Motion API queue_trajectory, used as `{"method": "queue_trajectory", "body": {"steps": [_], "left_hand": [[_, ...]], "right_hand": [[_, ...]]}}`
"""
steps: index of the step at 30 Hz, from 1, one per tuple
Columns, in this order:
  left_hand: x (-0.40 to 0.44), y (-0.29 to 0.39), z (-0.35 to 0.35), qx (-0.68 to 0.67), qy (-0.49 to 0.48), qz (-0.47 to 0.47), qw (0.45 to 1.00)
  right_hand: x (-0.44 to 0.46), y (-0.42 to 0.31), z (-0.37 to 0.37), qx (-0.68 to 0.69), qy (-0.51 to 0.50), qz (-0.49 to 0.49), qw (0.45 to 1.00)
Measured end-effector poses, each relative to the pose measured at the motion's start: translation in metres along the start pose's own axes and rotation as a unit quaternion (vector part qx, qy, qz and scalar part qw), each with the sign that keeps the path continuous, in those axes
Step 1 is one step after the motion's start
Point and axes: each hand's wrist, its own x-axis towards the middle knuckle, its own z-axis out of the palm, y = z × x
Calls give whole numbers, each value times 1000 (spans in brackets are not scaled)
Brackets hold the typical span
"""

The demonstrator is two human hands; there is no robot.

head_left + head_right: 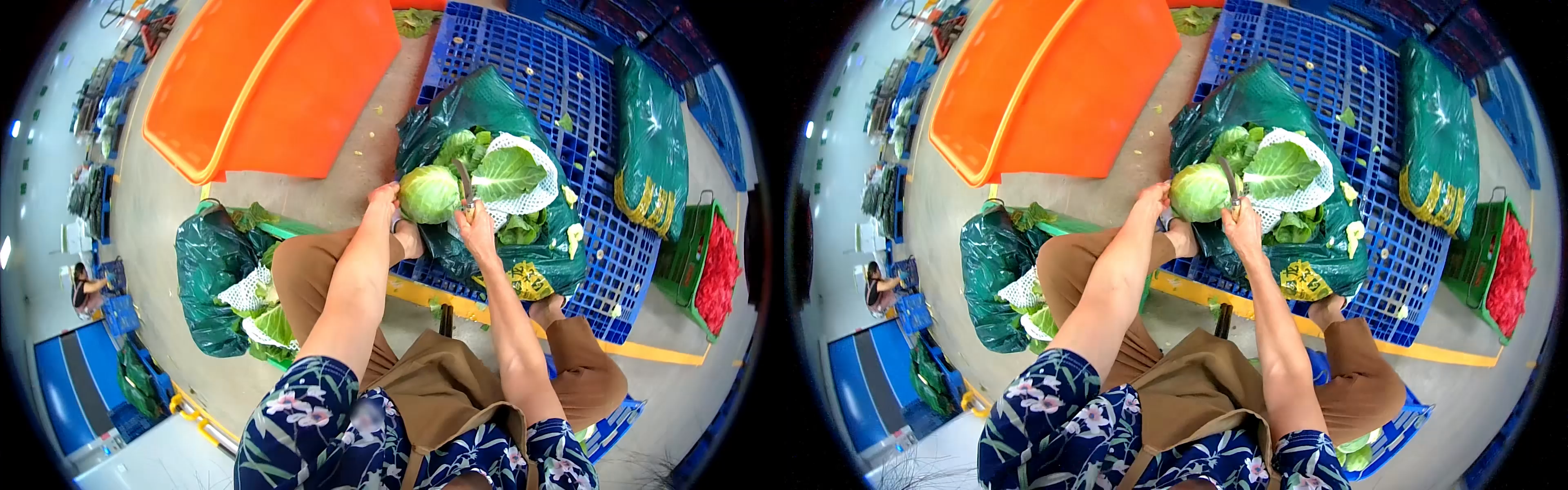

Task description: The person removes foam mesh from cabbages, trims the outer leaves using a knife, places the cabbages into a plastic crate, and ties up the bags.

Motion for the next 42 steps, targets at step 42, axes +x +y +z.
{"method": "queue_trajectory", "body": {"steps": [42], "left_hand": [[-28,98,3,377,-349,204,833]], "right_hand": [[-31,62,-99,132,337,267,893]]}}
